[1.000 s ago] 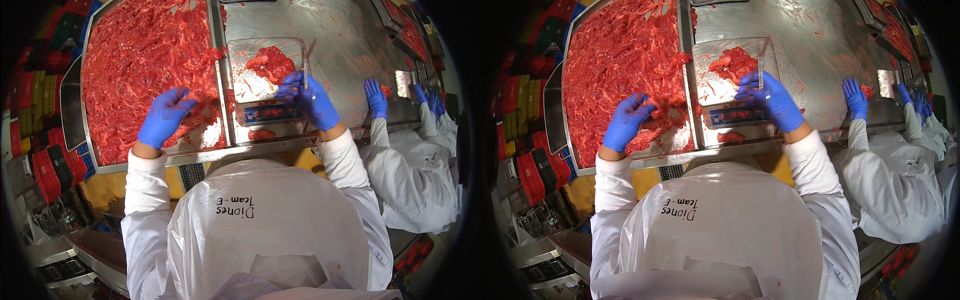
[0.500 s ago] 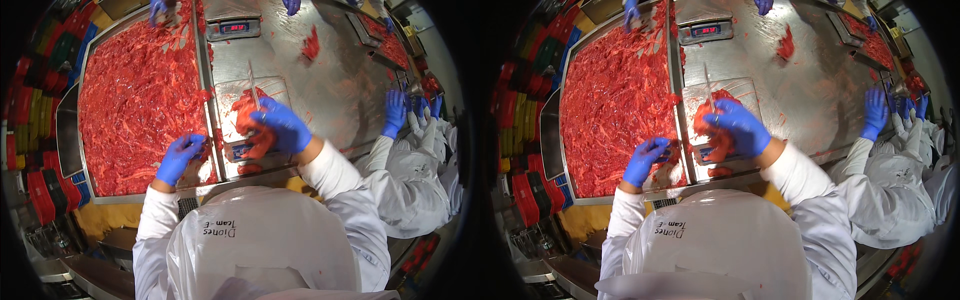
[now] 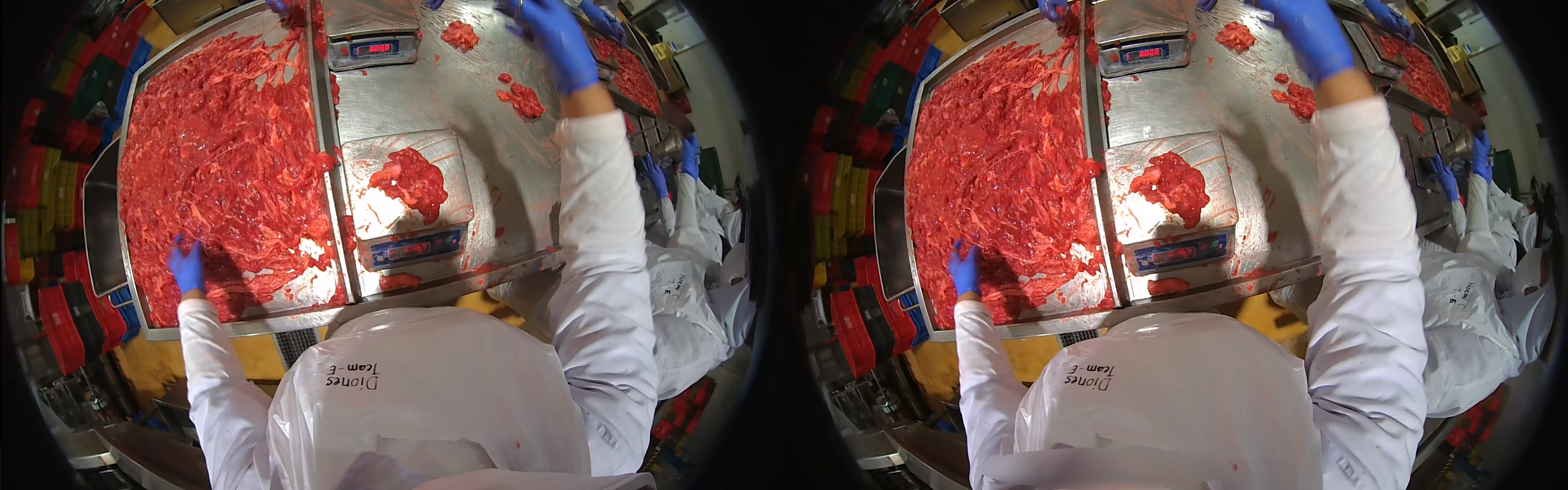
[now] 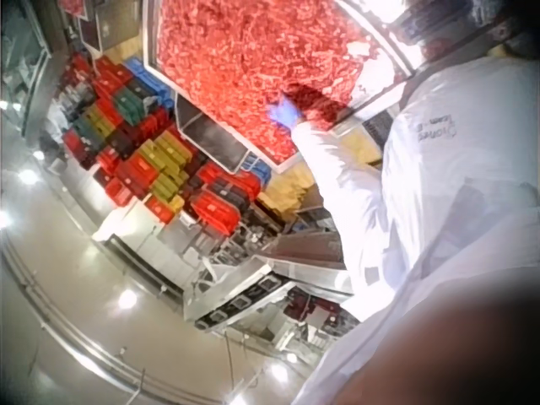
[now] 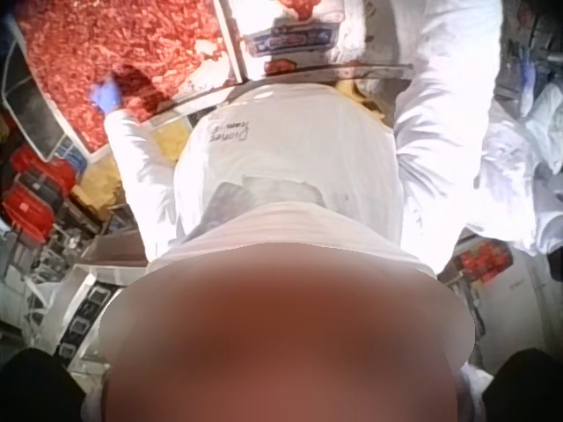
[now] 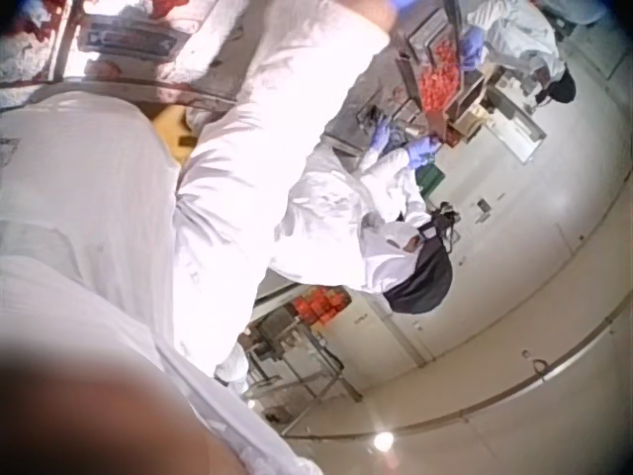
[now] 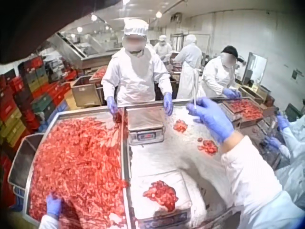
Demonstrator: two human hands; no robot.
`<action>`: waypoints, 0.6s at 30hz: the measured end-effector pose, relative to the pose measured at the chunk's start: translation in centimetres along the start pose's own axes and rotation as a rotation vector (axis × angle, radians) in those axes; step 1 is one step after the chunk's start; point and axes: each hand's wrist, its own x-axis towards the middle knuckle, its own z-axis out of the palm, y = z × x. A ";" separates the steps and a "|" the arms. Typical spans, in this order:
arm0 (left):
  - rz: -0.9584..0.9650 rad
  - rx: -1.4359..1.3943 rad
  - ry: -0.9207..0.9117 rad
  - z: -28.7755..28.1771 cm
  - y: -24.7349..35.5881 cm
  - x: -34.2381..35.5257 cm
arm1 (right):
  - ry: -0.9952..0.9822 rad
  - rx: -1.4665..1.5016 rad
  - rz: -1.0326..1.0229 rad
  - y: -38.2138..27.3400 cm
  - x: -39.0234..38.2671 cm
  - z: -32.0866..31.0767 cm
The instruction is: The person uses a knife to cut portions of raw red meat from a large pile on a metal table. They repeatedly pick up pieces, cut them into smaller chunks, and place them on a digital scale before moving them aside.
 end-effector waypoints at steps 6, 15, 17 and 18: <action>-0.094 0.159 -0.046 5.9 0.4 -2.6 | 0.162 0.132 0.164 13.2 -19.4 3.3; 0.500 0.167 -0.440 12.8 15.6 -18.6 | -0.059 -0.261 0.279 15.7 -37.0 4.1; 0.389 0.026 -0.561 12.0 16.9 -15.0 | -0.050 -0.296 0.320 17.5 -38.1 3.5; 0.393 0.015 -0.539 11.1 18.3 -14.0 | -0.081 -0.372 0.338 19.0 -39.1 3.2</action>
